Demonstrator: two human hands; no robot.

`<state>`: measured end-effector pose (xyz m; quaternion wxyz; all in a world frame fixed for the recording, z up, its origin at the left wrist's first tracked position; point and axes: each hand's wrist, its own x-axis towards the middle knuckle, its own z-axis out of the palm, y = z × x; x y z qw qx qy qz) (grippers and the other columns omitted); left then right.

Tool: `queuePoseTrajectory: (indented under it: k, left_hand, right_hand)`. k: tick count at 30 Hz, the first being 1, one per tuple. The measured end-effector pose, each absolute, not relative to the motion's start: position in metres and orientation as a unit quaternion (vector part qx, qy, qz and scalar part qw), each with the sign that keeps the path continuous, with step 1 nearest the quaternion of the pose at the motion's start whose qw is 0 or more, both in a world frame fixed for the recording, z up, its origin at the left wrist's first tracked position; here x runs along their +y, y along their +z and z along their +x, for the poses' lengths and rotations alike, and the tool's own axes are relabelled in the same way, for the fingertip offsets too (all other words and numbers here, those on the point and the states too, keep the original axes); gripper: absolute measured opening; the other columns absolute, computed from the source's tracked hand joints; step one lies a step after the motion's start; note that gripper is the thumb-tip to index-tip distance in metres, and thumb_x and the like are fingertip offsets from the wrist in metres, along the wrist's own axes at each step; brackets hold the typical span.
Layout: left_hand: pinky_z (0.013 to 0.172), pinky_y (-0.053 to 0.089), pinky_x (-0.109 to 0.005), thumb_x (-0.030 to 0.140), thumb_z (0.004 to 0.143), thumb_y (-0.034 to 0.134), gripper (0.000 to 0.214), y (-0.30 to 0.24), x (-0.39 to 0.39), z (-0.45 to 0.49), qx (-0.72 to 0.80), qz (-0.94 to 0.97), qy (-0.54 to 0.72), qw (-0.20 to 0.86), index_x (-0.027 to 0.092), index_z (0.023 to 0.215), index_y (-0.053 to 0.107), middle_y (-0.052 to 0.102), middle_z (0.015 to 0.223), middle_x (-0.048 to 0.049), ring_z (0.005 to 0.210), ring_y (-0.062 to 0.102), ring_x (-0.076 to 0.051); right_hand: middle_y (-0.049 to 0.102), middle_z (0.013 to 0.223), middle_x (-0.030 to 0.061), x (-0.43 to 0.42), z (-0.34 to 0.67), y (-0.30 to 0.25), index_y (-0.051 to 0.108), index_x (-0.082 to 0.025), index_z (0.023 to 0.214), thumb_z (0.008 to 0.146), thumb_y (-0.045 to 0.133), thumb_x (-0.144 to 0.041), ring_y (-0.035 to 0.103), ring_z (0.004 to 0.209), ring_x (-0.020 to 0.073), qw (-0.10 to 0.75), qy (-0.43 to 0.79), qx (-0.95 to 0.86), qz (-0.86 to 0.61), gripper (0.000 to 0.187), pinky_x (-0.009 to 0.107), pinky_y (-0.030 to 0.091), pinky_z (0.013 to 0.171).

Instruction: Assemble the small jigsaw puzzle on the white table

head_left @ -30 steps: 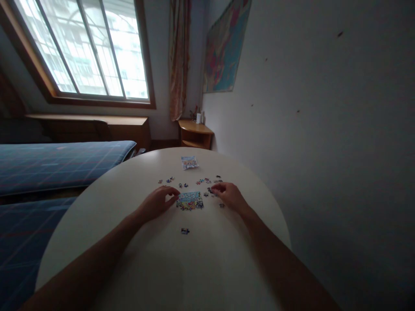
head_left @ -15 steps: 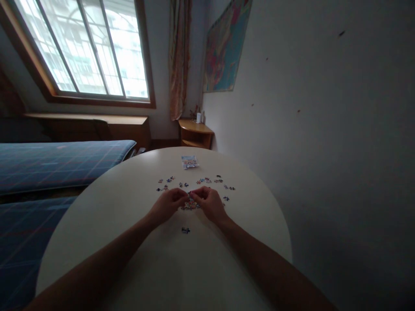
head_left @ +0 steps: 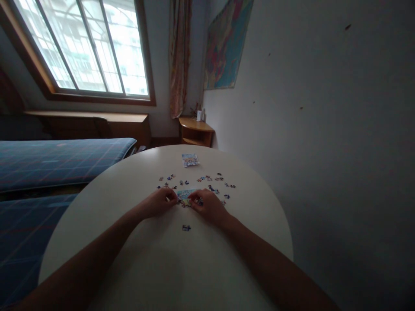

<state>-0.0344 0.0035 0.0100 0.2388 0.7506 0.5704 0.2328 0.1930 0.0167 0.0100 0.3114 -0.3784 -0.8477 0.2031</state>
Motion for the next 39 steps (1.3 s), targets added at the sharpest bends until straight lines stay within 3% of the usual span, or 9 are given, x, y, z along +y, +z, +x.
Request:
queuePoseTrajectory:
  k: [10,31,34,39]
  left_hand:
    - [0.067,0.047,-0.027,0.03,0.075,0.055,0.017,0.009,0.001,-0.031,0.568,0.764,0.22,0.213,0.02,0.076,0.068,0.072,0.078,-0.0034,0.071,0.064,-0.018]
    - [0.066,0.044,-0.026,0.028,0.074,0.053,0.017,0.014,-0.002,-0.028,0.578,0.757,0.208,0.221,0.019,0.075,0.068,0.07,0.076,-0.003,0.07,0.063,-0.017]
    - [0.064,0.044,-0.025,0.029,0.073,0.053,0.017,0.017,-0.003,-0.025,0.566,0.757,0.206,0.254,0.018,0.075,0.067,0.068,0.074,-0.0026,0.07,0.061,-0.016]
    - [0.062,0.042,-0.024,0.03,0.074,0.055,0.018,0.02,-0.009,-0.02,0.556,0.754,0.173,0.303,0.018,0.077,0.068,0.067,0.076,-0.0015,0.068,0.059,-0.015]
  right_hand:
    - [0.073,0.091,0.0042,0.014,0.192,0.004,0.075,-0.021,0.1,0.082,0.065,-0.016,0.062,0.087,0.0176,0.266,0.152,-0.896,-0.321,0.021,0.03,0.045,0.086]
    - [0.073,0.095,0.0058,0.019,0.195,0.004,0.075,-0.021,0.102,0.083,0.067,-0.018,0.062,0.091,0.0173,0.268,0.165,-0.897,-0.31,0.021,0.03,0.046,0.088]
    - [0.073,0.097,0.006,0.031,0.208,0.011,0.074,-0.019,0.102,0.084,0.068,-0.021,0.064,0.09,0.0167,0.282,0.185,-0.874,-0.351,0.019,0.03,0.047,0.087]
    - [0.073,0.104,0.0074,0.065,0.255,0.015,0.073,-0.018,0.105,0.086,0.059,-0.014,0.064,0.094,0.0184,0.295,0.115,-0.797,-0.515,0.024,0.032,0.047,0.092]
